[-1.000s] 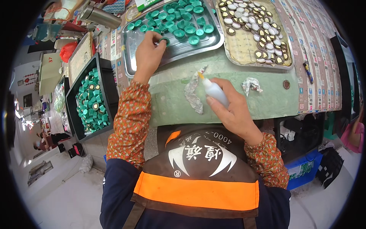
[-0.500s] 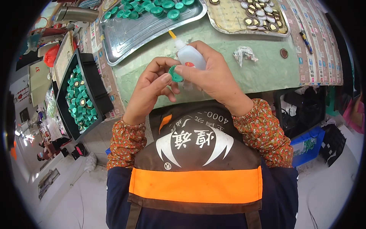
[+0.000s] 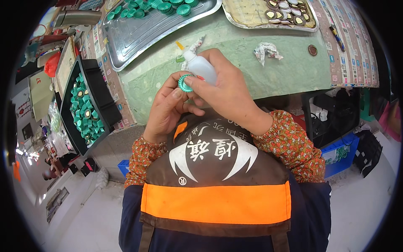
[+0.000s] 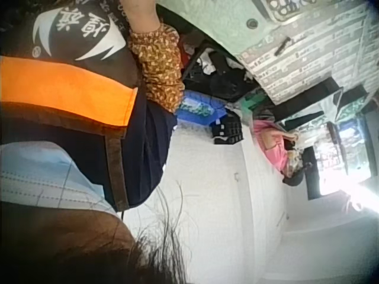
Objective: The person repeatedly picks up a green plastic cup, applies glue from a bottle, and presses a small round metallic disc into the cup. They place the assembled units onto a tray. The process is repeated continuously throughout the clip.
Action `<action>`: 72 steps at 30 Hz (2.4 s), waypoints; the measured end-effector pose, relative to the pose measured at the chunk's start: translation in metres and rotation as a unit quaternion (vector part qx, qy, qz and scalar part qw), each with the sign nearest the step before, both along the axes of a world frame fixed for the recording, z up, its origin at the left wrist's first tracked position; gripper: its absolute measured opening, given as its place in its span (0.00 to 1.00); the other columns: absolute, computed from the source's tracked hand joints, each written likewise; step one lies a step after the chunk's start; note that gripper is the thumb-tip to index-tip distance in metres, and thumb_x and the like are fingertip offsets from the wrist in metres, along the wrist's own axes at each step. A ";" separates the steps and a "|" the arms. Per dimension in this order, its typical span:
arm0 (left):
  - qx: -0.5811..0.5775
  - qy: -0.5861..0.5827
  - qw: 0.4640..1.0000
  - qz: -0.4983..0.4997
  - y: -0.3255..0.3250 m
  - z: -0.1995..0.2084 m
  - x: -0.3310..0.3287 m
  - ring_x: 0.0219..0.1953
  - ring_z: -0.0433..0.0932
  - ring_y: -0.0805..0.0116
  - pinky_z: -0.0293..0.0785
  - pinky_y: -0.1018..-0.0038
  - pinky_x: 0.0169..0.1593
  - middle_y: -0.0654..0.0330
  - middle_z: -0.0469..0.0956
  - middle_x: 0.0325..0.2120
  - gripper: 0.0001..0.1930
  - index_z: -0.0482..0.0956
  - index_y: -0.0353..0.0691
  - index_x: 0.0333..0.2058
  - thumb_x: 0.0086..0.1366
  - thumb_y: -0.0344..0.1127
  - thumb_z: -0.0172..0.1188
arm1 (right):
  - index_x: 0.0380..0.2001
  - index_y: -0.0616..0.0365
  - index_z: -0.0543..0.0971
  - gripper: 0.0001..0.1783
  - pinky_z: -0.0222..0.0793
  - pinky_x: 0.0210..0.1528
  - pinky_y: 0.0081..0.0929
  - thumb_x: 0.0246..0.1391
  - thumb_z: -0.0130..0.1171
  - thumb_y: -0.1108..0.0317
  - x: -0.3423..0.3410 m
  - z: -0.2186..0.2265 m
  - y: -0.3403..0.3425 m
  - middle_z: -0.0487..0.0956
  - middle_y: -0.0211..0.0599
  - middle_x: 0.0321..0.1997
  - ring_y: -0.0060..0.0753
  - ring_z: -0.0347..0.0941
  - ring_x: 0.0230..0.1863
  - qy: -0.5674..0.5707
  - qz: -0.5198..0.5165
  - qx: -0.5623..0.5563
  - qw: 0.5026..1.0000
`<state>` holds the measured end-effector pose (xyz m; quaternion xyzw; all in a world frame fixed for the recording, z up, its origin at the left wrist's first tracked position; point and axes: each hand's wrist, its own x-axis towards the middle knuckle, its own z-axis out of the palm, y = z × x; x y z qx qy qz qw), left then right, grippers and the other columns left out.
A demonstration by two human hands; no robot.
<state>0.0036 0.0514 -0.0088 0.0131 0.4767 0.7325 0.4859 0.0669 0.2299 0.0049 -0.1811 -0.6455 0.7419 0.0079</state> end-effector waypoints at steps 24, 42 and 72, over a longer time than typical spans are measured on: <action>0.055 -0.079 0.994 0.051 -0.018 0.004 -0.003 0.39 0.77 0.71 0.87 0.71 0.43 0.52 0.75 0.48 0.26 0.63 0.33 0.65 0.75 0.42 0.52 | 0.40 0.61 0.78 0.19 0.73 0.28 0.31 0.45 0.74 0.72 0.027 0.010 0.023 0.82 0.43 0.31 0.42 0.81 0.27 0.278 0.110 0.294 0.908; 0.036 -0.072 0.996 0.028 -0.019 0.000 0.000 0.40 0.78 0.73 0.85 0.72 0.45 0.51 0.76 0.50 0.25 0.64 0.35 0.64 0.74 0.42 0.52 | 0.39 0.62 0.76 0.17 0.72 0.28 0.31 0.47 0.72 0.75 0.029 0.004 0.021 0.82 0.44 0.31 0.43 0.80 0.27 0.277 0.136 0.283 0.908; -0.174 0.116 0.975 0.080 -0.031 0.025 0.001 0.42 0.77 0.74 0.84 0.73 0.44 0.57 0.76 0.48 0.19 0.69 0.38 0.59 0.72 0.30 0.55 | 0.45 0.61 0.79 0.17 0.67 0.45 0.32 0.58 0.66 0.61 0.016 -0.026 0.052 0.79 0.40 0.41 0.37 0.72 0.41 0.102 0.109 0.258 0.954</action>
